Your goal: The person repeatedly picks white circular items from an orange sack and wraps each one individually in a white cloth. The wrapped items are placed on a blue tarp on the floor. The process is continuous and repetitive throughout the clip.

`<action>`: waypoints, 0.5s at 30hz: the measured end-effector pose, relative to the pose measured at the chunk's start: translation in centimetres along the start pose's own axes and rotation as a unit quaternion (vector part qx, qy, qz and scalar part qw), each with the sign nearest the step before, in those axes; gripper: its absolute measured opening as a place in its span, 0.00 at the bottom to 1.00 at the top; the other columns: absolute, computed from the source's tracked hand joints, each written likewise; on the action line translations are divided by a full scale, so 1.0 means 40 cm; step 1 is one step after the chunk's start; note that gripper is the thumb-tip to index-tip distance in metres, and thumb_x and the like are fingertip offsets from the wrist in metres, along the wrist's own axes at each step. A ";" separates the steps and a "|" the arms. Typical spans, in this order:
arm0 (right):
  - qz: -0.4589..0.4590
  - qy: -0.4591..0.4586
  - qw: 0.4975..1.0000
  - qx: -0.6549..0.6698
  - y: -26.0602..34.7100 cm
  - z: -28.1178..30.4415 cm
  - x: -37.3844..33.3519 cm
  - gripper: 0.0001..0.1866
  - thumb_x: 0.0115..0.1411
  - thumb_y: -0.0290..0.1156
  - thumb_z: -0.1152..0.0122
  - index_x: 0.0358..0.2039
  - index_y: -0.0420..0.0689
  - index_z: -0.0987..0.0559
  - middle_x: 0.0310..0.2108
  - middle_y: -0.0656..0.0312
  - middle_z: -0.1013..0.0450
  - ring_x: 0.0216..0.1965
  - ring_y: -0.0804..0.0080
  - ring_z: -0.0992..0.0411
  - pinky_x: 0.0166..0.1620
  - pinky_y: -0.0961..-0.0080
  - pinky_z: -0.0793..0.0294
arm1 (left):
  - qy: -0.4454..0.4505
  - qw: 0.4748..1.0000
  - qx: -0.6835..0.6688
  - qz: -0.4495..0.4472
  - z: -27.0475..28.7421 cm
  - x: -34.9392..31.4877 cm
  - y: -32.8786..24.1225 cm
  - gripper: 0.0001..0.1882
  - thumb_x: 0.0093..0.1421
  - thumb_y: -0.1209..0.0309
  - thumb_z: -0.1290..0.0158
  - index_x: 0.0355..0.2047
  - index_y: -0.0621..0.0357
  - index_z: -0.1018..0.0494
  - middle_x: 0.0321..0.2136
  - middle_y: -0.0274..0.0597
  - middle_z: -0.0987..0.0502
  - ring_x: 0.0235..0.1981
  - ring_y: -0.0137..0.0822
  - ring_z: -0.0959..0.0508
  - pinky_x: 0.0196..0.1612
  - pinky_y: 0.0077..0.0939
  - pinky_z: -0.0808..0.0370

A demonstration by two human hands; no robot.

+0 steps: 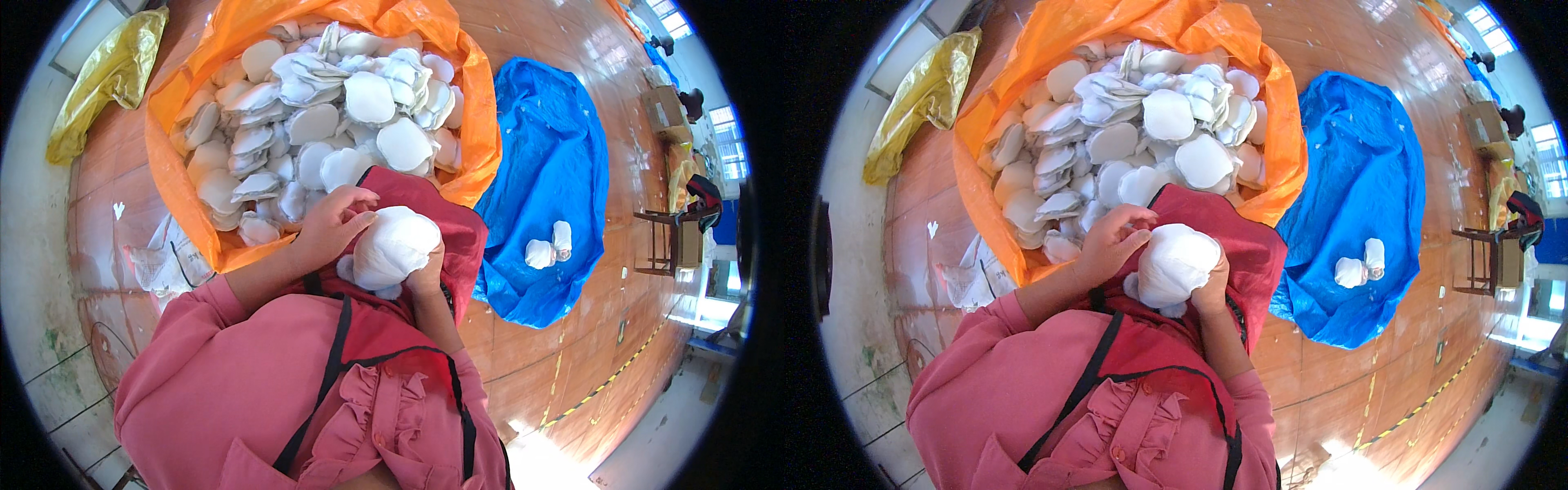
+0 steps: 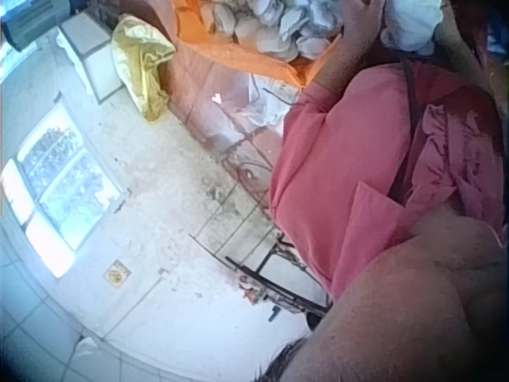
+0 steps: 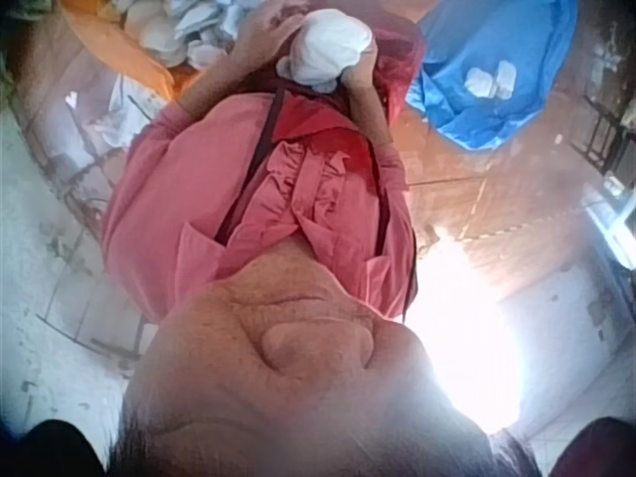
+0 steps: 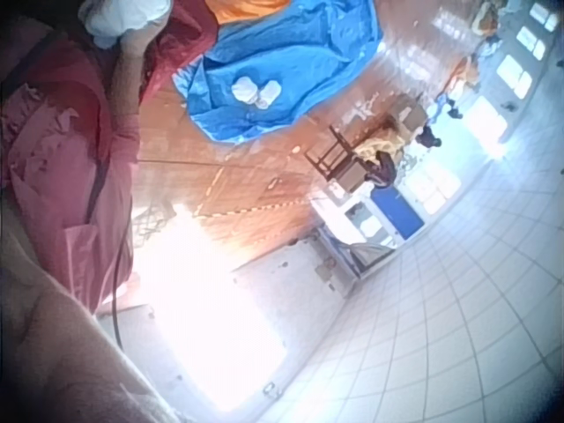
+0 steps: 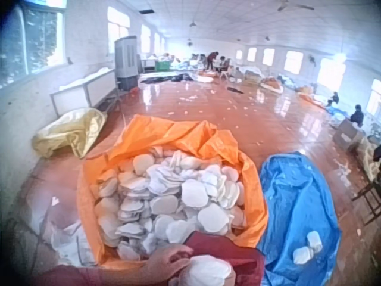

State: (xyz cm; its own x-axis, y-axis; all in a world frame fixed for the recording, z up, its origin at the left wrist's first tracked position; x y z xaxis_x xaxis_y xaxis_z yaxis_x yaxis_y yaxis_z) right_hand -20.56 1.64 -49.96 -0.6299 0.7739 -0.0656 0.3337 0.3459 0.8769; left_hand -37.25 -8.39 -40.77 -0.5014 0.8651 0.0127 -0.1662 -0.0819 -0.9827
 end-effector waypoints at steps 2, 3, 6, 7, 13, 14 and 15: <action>-0.007 0.012 1.000 -0.015 0.005 -0.003 0.002 0.20 0.54 0.22 0.33 0.48 0.41 0.23 0.44 0.61 0.21 0.43 0.73 0.23 0.49 0.72 0.23 | 0.068 0.998 -0.014 0.009 -0.007 0.021 0.032 0.12 0.64 0.67 0.44 0.44 0.59 0.24 0.39 0.43 0.21 0.36 0.31 0.22 0.40 0.28 0.24; -0.011 0.021 1.000 -0.019 0.004 -0.005 0.002 0.19 0.54 0.21 0.33 0.48 0.41 0.23 0.43 0.61 0.21 0.43 0.73 0.23 0.49 0.72 0.23 | 0.112 0.990 -0.051 0.076 -0.015 0.021 0.040 0.13 0.64 0.68 0.45 0.46 0.60 0.24 0.39 0.41 0.21 0.37 0.30 0.22 0.41 0.27 0.25; -0.024 0.042 0.999 -0.016 0.001 -0.012 0.005 0.20 0.53 0.21 0.32 0.47 0.40 0.22 0.43 0.61 0.21 0.42 0.73 0.23 0.49 0.72 0.23 | 0.203 0.955 -0.083 0.200 -0.032 0.010 0.052 0.15 0.65 0.68 0.45 0.49 0.62 0.25 0.39 0.37 0.20 0.38 0.29 0.23 0.43 0.25 0.26; -0.029 0.045 0.999 -0.004 -0.001 -0.013 0.007 0.20 0.53 0.21 0.32 0.47 0.40 0.22 0.43 0.61 0.21 0.42 0.73 0.23 0.49 0.72 0.23 | 0.209 0.958 -0.042 0.192 -0.033 0.005 0.054 0.15 0.64 0.67 0.44 0.47 0.62 0.25 0.38 0.38 0.20 0.38 0.29 0.23 0.42 0.25 0.26; 0.004 -0.013 0.999 -0.046 0.024 -0.053 0.002 0.22 0.50 0.20 0.31 0.48 0.40 0.23 0.44 0.61 0.22 0.44 0.73 0.24 0.50 0.72 0.24 | 0.089 0.984 0.144 0.059 -0.037 0.024 0.009 0.15 0.57 0.63 0.39 0.36 0.62 0.25 0.30 0.46 0.22 0.31 0.38 0.23 0.34 0.32 0.28; 0.018 -0.024 0.997 -0.070 0.029 -0.054 0.004 0.23 0.49 0.19 0.30 0.48 0.40 0.23 0.44 0.61 0.22 0.44 0.73 0.24 0.50 0.72 0.25 | 0.054 0.987 0.151 0.013 -0.039 0.023 0.013 0.15 0.56 0.62 0.38 0.34 0.63 0.25 0.28 0.47 0.23 0.29 0.41 0.23 0.33 0.34 0.28; 0.031 -0.033 0.996 -0.071 0.031 -0.052 0.004 0.22 0.51 0.19 0.32 0.48 0.40 0.23 0.43 0.61 0.22 0.44 0.73 0.25 0.50 0.72 0.25 | 0.050 0.983 0.174 -0.020 -0.045 0.022 0.012 0.15 0.56 0.63 0.38 0.32 0.63 0.26 0.28 0.47 0.24 0.29 0.43 0.23 0.32 0.35 0.29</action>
State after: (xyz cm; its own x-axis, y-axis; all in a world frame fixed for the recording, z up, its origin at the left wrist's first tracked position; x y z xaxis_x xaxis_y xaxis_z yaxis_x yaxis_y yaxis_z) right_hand -21.72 1.10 -47.89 -0.5625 0.8260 -0.0369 0.2652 0.2225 0.9382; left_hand -36.25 -6.78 -41.57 -0.4057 0.9139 0.0140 -0.4734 -0.1970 -0.8585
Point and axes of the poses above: each hand's wrist, its own x-axis towards the middle knuckle, its own z-axis out of the back of the hand, y = z × x, the point moved 4 cm from there along x, towards the middle knuckle
